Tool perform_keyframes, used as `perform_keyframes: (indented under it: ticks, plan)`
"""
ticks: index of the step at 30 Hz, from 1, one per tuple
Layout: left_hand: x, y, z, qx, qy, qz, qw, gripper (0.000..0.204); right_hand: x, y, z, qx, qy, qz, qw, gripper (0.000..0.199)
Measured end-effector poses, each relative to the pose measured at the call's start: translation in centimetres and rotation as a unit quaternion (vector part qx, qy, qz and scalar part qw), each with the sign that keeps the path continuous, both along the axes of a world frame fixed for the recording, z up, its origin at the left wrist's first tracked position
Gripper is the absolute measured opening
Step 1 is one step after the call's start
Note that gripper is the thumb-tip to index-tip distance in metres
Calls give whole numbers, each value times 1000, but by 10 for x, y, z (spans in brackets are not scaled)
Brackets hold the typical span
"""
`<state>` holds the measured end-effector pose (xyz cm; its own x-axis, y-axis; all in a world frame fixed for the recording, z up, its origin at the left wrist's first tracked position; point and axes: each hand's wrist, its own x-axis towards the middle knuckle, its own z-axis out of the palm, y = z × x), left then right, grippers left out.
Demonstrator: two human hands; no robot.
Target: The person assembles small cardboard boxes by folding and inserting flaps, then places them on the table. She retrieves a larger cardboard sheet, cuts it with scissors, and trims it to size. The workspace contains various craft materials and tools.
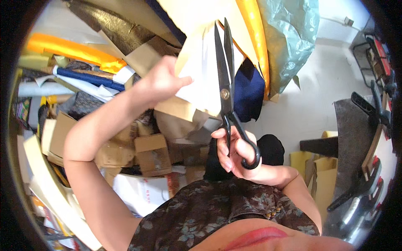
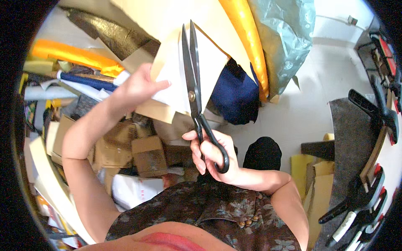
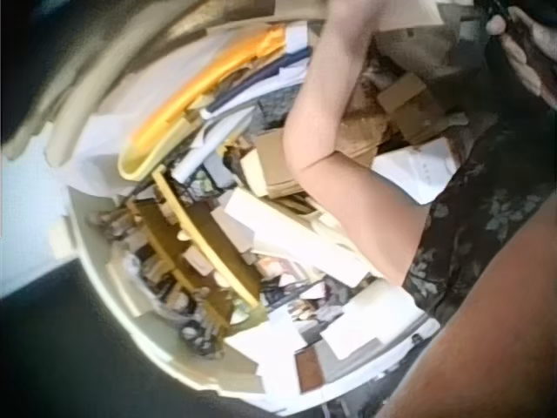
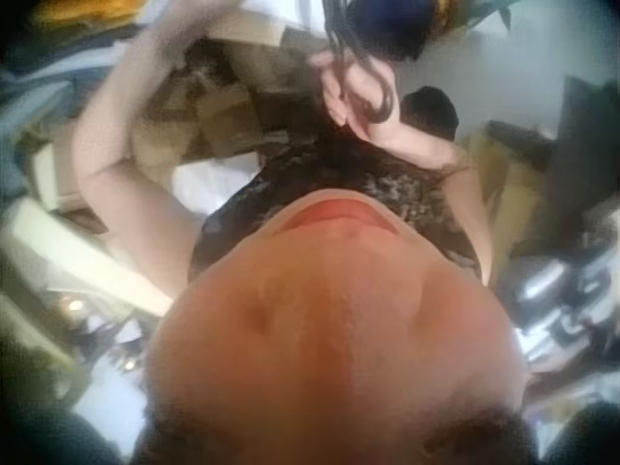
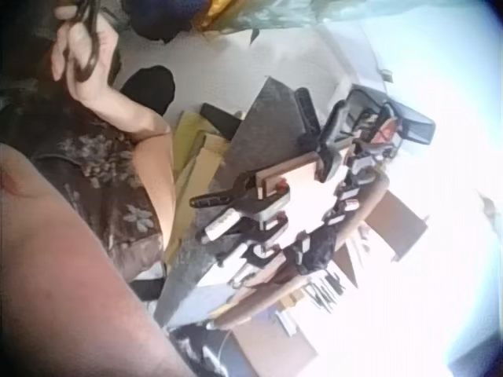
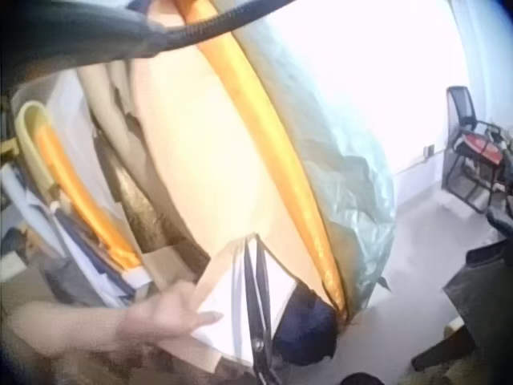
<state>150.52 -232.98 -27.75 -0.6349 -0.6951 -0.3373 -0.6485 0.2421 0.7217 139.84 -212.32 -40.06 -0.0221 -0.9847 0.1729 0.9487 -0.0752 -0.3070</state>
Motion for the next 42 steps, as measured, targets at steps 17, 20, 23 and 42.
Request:
perform_keyframes:
  ticks: [17, 20, 23, 42]
  plan:
    - [-31, 35, 38, 51, -29, 19, 998, 15, 64, 48, 169, 253, -47, -20, 966, 35]
    - [-22, 25, 32, 73, -31, 5, 997, 16, 73, 31, 181, 273, -126, -59, 952, 33]
    - [-20, 19, 27, 39, -14, -49, 998, 19, 74, 10, 178, 277, -151, -93, 944, 35]
    - [-34, 25, 32, 79, -26, -71, 994, 17, 80, -18, 188, 297, -195, -190, 915, 26]
